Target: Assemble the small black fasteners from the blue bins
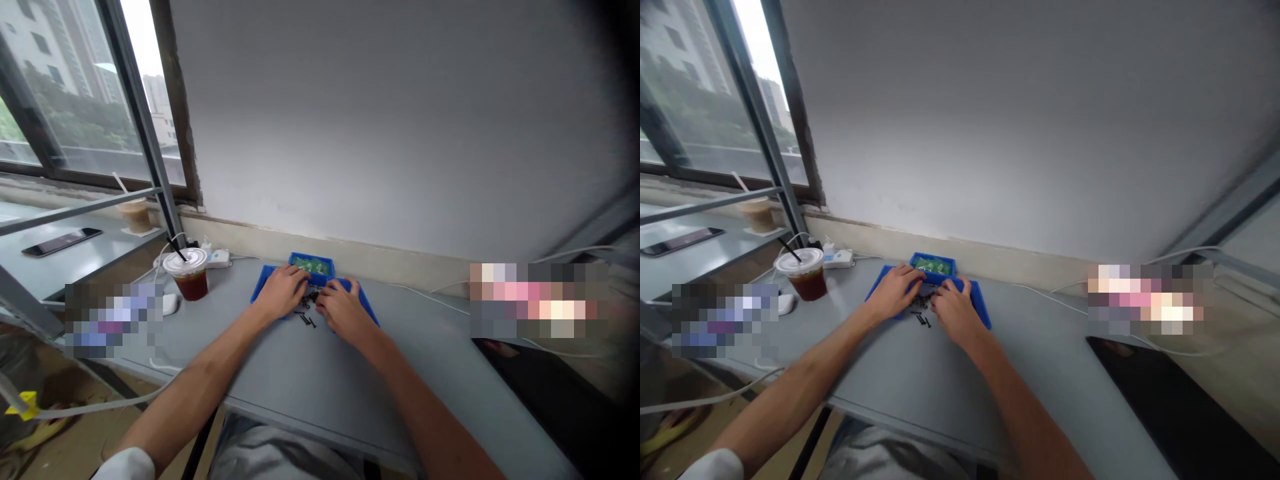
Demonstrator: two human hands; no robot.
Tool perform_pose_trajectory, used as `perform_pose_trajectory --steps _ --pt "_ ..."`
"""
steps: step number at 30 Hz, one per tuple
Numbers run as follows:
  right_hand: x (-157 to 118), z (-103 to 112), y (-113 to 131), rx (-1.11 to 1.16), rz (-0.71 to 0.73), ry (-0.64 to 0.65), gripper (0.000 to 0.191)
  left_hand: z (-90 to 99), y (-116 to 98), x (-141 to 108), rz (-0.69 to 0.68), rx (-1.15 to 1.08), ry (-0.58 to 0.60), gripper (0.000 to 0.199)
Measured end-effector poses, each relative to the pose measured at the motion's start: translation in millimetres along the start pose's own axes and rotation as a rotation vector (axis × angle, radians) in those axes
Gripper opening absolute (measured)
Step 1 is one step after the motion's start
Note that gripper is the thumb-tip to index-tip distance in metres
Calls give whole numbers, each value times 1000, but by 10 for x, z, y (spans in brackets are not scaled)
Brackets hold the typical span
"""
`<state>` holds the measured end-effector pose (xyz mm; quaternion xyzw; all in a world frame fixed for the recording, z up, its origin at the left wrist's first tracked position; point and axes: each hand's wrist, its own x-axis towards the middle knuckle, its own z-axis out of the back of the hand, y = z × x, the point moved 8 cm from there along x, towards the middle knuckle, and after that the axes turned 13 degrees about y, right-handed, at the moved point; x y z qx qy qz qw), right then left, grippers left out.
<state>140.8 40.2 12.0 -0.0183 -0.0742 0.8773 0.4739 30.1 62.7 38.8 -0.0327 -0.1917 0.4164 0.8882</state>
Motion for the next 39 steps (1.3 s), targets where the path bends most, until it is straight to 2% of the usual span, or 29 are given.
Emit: perform_pose_trajectory --steps 6,15,20,24,30,33,39 --pt "-87 -69 121 -43 24 64 18 -45 -35 4 -56 12 33 23" --pt "-70 -164 325 -107 67 -33 18 -84 -77 -4 -103 -5 34 23" --pt "-52 -186 320 -97 50 -94 19 -6 -95 -28 -123 -35 -44 26" --pt "-69 -24 208 1 24 -199 15 16 -98 -34 -123 -46 -59 27" --pt "-159 271 -4 133 -31 -458 14 10 -159 -34 -186 -41 -9 28" --pt "-194 312 -56 179 -51 -550 11 -16 -206 -37 -244 -43 33 29" --pt "-240 339 -88 257 -61 -630 9 -51 -179 -33 -225 -29 44 24"
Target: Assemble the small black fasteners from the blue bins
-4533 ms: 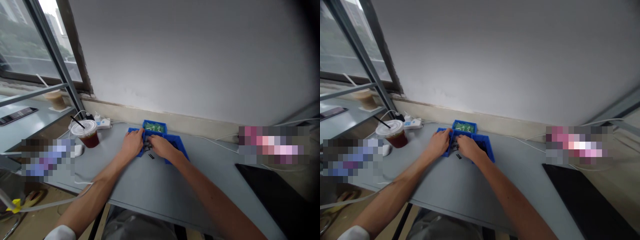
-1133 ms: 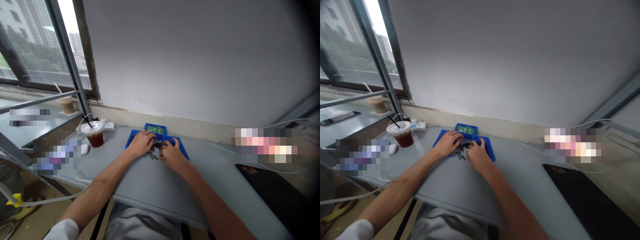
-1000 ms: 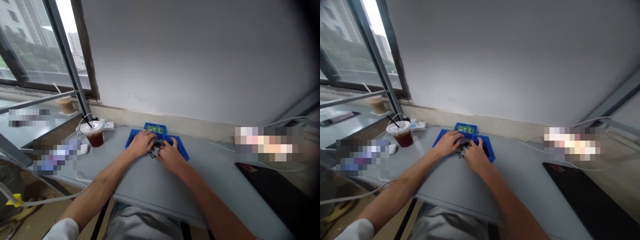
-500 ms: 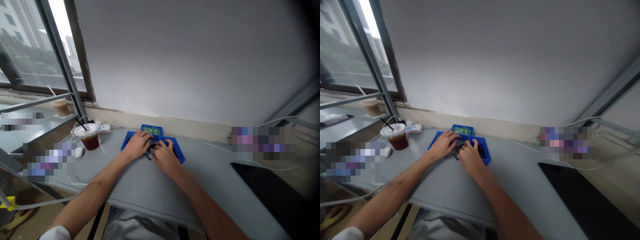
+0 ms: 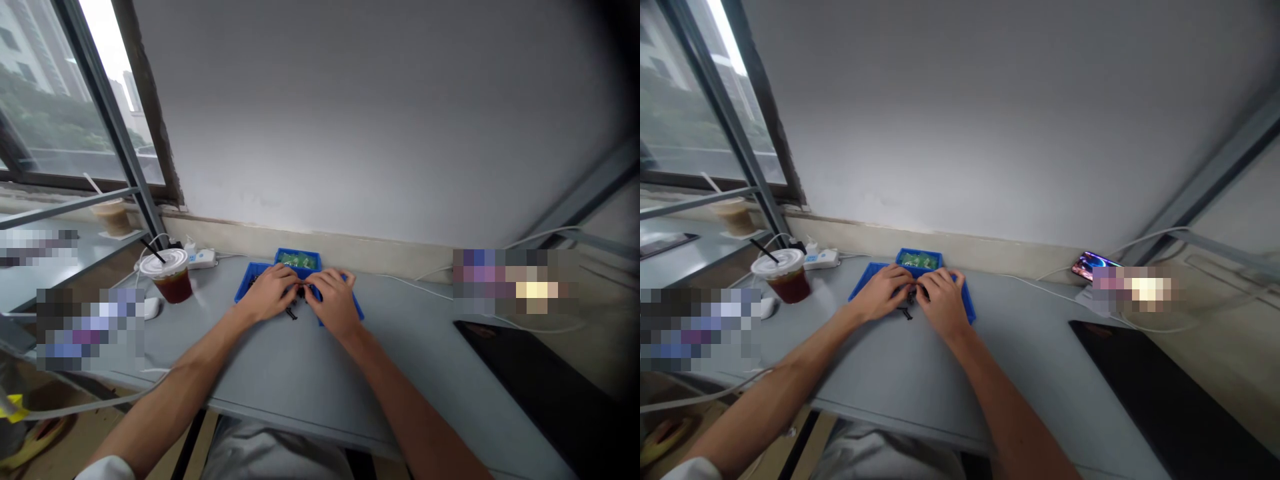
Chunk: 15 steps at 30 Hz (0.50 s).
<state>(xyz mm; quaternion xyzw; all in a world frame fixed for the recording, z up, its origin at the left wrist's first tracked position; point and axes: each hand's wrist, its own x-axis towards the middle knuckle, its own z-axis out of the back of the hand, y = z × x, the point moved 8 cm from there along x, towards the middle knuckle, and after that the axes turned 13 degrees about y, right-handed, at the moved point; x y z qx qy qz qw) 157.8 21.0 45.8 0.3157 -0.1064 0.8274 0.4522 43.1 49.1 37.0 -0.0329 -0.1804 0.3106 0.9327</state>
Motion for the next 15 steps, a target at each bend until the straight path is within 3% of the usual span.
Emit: perform_pose_trajectory --steps 9,15 --pt "-15 -20 -43 64 -73 2 16 34 51 -10 72 23 -39 24" --pt "-14 -28 -22 104 -86 29 20 32 40 -9 40 2 -36 22"
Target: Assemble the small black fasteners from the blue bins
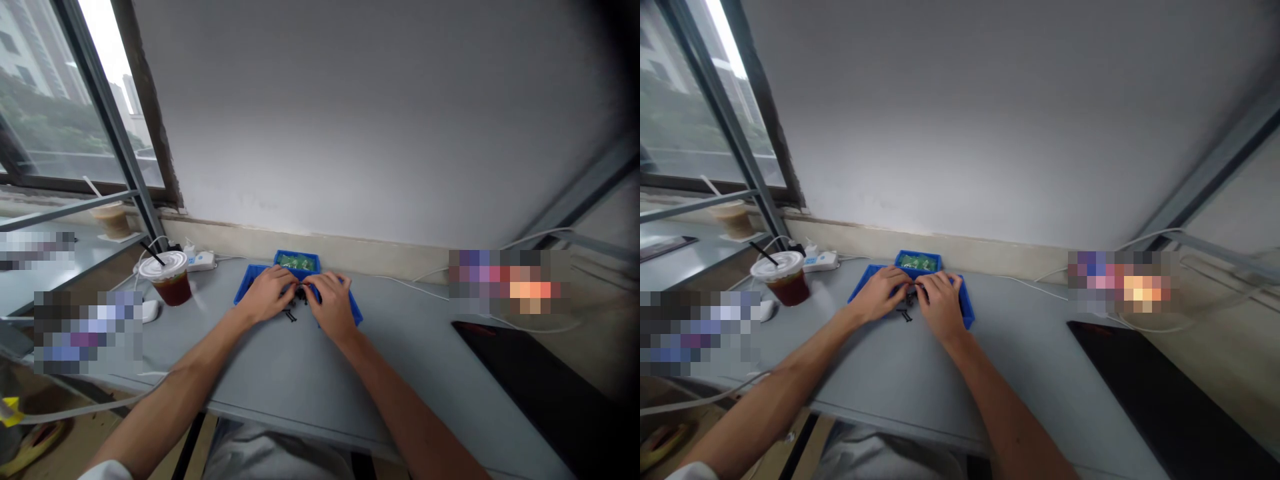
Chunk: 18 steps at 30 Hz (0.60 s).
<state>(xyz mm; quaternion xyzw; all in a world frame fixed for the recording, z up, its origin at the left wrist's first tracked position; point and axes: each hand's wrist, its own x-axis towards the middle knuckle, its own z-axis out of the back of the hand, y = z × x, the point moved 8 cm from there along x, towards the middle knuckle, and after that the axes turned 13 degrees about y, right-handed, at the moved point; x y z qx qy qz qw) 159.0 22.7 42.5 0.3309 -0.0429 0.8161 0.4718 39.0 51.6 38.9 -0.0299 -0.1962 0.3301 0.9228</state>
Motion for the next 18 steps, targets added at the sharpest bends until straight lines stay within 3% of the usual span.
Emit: perform_pose_trajectory --steps 7,14,18 --pt "-2 -35 7 11 -21 10 20 34 -39 -1 -4 -17 -19 22" --pt "8 -127 -107 -27 -83 48 32 20 -87 5 -38 -23 -14 24" --pt "9 -133 -96 14 -27 68 18 -11 -62 10 -32 -39 -13 25"
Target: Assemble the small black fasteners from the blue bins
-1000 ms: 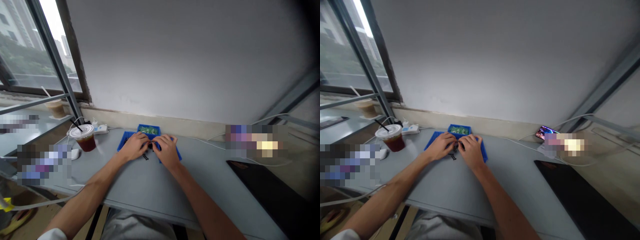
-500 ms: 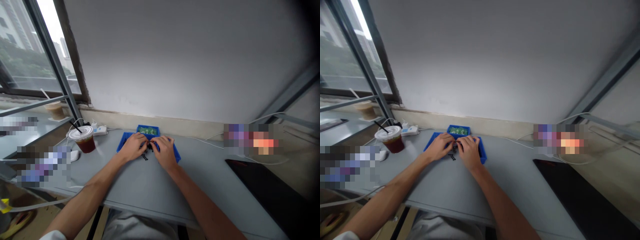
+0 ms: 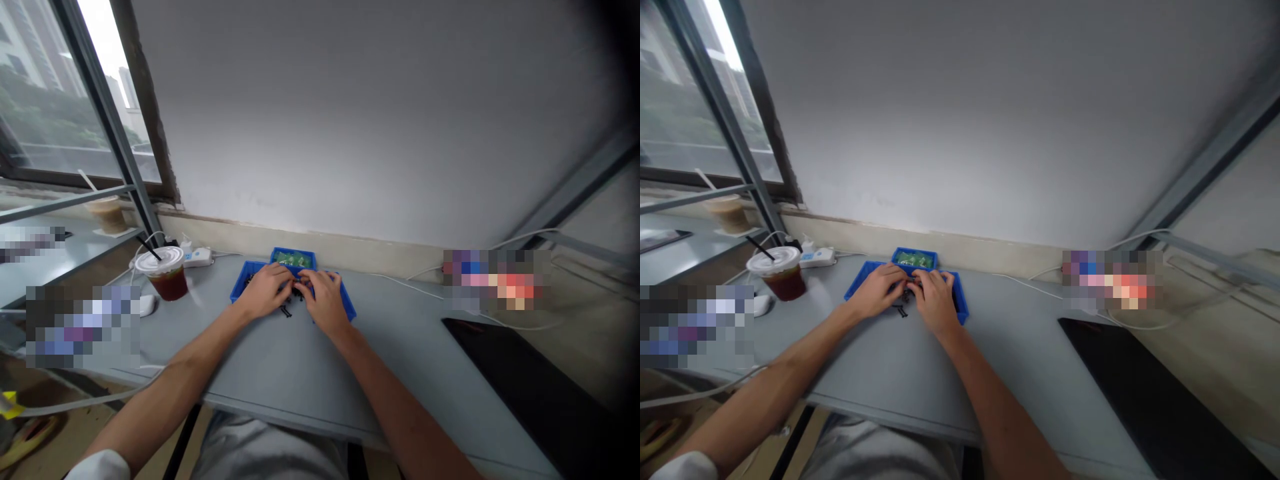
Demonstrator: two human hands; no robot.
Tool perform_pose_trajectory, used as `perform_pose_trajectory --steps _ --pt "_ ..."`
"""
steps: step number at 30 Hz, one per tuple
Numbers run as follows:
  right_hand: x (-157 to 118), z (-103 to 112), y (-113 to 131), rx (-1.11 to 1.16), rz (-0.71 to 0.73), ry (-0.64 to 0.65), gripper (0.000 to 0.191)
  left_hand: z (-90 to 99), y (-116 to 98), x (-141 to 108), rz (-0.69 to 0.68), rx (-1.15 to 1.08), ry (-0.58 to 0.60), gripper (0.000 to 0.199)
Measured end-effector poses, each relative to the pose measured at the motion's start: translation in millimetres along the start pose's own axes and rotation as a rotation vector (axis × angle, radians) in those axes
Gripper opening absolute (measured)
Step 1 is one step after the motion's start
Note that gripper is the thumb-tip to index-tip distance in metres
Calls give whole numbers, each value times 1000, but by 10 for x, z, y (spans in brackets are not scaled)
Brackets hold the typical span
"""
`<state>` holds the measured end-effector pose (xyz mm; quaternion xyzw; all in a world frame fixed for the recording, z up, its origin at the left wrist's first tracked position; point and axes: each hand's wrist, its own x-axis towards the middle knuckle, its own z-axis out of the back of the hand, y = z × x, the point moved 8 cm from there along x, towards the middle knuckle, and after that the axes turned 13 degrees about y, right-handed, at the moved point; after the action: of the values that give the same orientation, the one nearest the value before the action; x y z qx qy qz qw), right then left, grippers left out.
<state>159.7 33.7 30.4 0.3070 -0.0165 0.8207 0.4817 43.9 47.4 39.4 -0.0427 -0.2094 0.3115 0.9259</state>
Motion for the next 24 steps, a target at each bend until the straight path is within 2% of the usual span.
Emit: perform_pose_trajectory --steps 3,10,17,21,24 --pt "11 1 -4 -6 6 22 17 -5 2 1 -1 -1 -6 24" --pt "34 -44 -64 -41 -16 61 28 -32 -26 9 -6 35 6 23" --pt "35 -27 -16 -31 65 85 15 -22 -18 4 0 25 1 24" --pt "45 -54 -12 -97 57 129 20 -37 -19 4 -7 17 8 26" --pt "45 -47 -36 -23 50 118 20 -38 -26 5 -11 9 8 25"
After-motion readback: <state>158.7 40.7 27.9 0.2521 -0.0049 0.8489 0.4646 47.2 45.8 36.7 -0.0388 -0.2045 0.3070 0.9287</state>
